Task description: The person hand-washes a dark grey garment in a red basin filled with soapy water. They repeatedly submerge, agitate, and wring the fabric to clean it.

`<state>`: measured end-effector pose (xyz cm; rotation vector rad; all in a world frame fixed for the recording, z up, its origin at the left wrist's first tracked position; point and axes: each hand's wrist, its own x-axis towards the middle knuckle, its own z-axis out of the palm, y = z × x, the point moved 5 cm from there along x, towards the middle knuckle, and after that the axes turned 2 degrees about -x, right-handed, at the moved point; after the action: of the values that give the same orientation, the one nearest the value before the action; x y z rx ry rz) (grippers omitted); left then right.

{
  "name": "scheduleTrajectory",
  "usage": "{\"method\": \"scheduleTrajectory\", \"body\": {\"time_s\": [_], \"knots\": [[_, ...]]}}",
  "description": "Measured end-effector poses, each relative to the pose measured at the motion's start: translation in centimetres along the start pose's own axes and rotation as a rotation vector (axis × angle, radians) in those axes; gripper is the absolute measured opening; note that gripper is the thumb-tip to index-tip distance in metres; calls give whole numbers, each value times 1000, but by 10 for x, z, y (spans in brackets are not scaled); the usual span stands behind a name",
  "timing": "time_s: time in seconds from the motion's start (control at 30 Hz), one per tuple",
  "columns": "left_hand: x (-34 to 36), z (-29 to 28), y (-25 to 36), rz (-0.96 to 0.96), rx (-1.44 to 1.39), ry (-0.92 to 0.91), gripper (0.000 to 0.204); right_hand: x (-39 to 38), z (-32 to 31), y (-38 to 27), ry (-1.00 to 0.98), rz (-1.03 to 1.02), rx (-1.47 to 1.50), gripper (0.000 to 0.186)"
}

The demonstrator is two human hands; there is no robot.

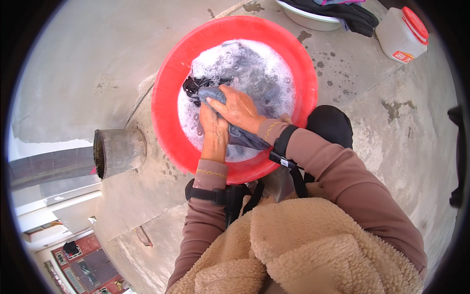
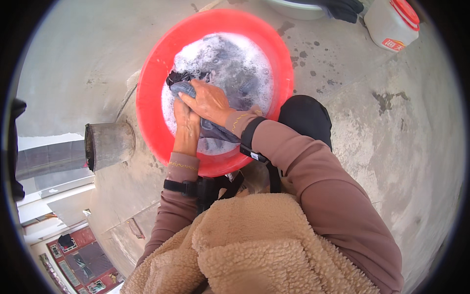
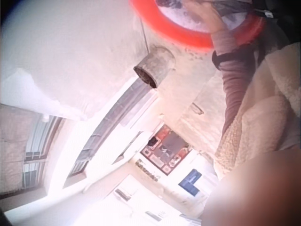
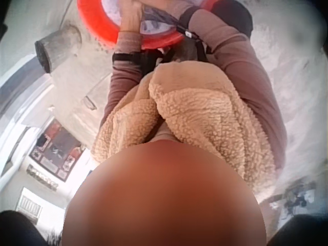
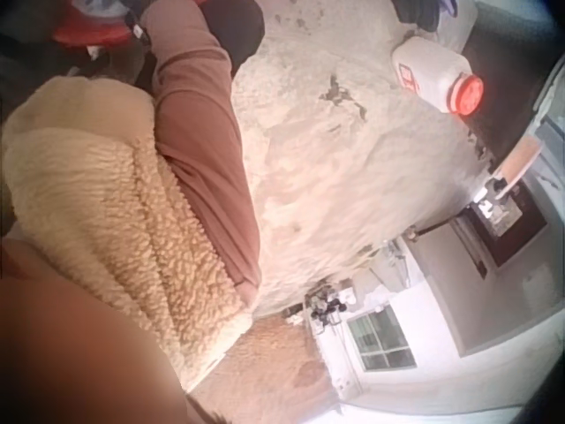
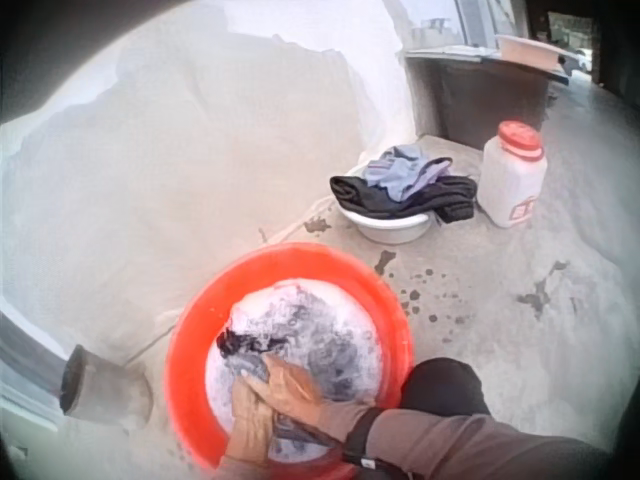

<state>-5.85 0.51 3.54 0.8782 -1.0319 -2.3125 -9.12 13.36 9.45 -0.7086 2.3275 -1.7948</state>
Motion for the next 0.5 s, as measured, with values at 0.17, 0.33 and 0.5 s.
{"method": "scheduleTrajectory", "body": {"time_s": [0.17,0.33,0.5], "knots": [[-3,7,12,-48,-16,-17,34,27,2,15,-126,105,170,66],[1,-2,34,-51,10,33,39,12,15,8,-543,-22,392,112],[-21,4,46,-145,-53,-59,46,-4,15,9,-745,-57,423,100]]}}
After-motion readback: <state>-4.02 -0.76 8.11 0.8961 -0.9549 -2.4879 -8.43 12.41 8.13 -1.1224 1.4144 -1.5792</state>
